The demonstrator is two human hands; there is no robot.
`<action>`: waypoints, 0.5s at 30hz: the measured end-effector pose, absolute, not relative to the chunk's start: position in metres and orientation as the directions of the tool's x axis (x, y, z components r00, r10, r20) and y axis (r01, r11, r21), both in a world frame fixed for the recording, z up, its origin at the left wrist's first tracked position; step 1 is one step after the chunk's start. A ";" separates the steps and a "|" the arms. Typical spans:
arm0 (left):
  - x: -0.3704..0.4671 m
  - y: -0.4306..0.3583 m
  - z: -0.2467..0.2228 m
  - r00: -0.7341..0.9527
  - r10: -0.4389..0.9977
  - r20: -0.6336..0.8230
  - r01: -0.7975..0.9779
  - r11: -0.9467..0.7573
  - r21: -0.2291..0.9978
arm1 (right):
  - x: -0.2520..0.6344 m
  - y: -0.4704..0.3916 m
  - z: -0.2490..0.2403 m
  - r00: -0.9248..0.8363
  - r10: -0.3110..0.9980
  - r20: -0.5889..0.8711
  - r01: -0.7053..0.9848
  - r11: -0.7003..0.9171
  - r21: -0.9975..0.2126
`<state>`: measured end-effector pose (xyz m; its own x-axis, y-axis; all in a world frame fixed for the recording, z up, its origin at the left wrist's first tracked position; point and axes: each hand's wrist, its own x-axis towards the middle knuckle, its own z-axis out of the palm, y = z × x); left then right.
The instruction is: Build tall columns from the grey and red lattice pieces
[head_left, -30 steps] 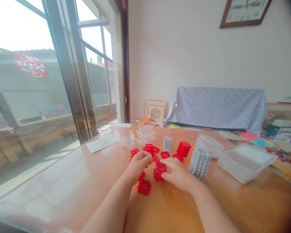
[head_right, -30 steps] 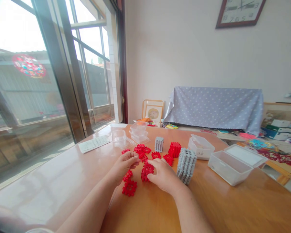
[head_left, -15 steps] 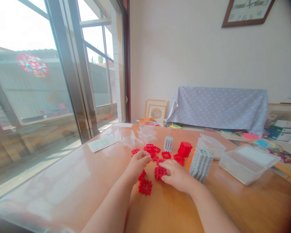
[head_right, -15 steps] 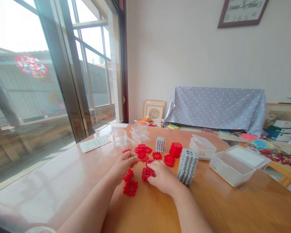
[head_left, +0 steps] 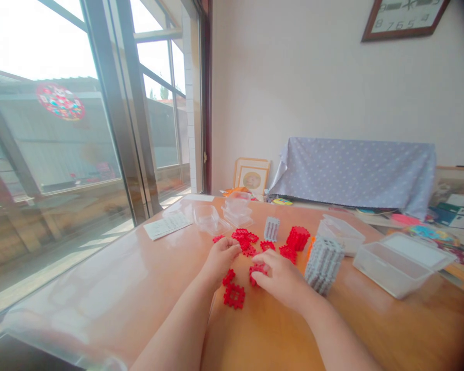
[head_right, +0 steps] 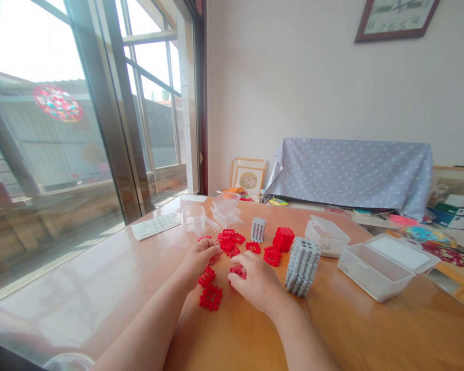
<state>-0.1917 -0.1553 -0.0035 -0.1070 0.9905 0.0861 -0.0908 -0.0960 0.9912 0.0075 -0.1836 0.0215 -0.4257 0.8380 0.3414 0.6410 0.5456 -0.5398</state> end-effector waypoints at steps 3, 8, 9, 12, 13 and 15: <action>-0.192 -0.155 -0.004 -0.118 0.987 0.106 -0.094 -0.117 0.989 | -0.010 -0.203 0.026 -0.518 0.800 0.304 0.634 0.597 -0.491; -0.193 -0.156 -0.004 -0.110 0.989 0.098 -0.099 -0.109 0.989 | -0.028 -0.218 0.018 -0.639 0.736 0.224 0.635 0.668 -0.388; -0.193 -0.157 -0.004 -0.110 0.990 0.093 -0.103 -0.105 0.989 | -0.029 -0.219 0.016 -0.644 0.735 0.214 0.642 0.671 -0.371; -0.192 -0.158 -0.003 -0.106 0.990 0.092 -0.114 -0.104 0.988 | -0.031 -0.219 0.015 -0.640 0.740 0.209 0.649 0.665 -0.369; -0.192 -0.158 -0.002 -0.102 0.990 0.096 -0.114 -0.107 0.988 | -0.030 -0.219 0.016 -0.631 0.746 0.212 0.648 0.658 -0.383; -0.191 -0.159 0.000 -0.100 0.989 0.104 -0.110 -0.115 0.987 | -0.028 -0.218 0.020 -0.606 0.760 0.234 0.643 0.641 -0.419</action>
<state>-0.1915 -0.1592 -0.0001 -0.1004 0.9895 0.1040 -0.1102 -0.1149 0.9872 -0.0285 -0.2181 0.0199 -0.6060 0.7602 0.2342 0.6427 0.6414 -0.4191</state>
